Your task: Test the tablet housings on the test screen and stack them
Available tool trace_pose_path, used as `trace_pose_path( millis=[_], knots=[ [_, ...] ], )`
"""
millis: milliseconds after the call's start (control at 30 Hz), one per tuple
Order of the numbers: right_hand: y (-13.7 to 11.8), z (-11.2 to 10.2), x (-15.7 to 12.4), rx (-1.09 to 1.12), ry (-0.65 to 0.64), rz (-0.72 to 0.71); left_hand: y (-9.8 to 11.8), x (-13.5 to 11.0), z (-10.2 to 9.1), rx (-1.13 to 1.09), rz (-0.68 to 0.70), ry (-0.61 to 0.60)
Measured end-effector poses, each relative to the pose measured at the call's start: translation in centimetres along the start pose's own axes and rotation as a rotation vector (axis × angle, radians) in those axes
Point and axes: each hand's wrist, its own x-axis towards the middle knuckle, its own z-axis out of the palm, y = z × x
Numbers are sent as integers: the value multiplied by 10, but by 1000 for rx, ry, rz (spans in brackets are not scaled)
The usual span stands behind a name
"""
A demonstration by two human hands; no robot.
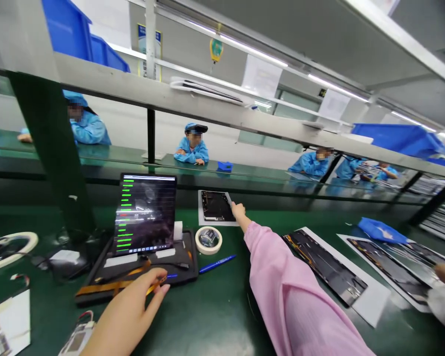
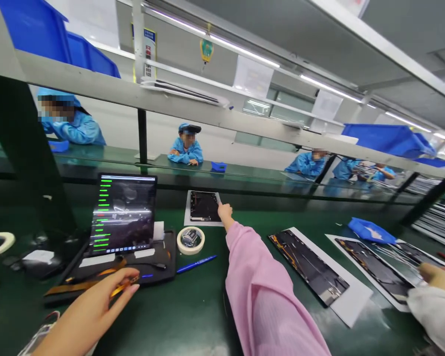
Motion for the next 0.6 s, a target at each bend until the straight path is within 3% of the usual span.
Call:
trace_pose_path(
  millis=[133, 267, 367, 433, 500, 600],
  knots=[
    [-33, -24, -4, 130, 39, -45, -2, 1, 2, 38, 33, 60],
    [-68, -85, -45, 310, 9, -163, -2, 1, 3, 61, 71, 61],
    [-72, -144, -125, 405, -94, -327, -1, 0, 4, 61, 91, 35],
    [-59, -179, -196, 363, -167, -725, -1, -1, 4, 55, 97, 15],
    [-36, -204, -266, 252, -64, -1009, -2, -1, 5, 49, 102, -6],
    [12, -224, -346, 124, 154, -1095, -5, 0, 4, 37, 117, -28]
  ],
)
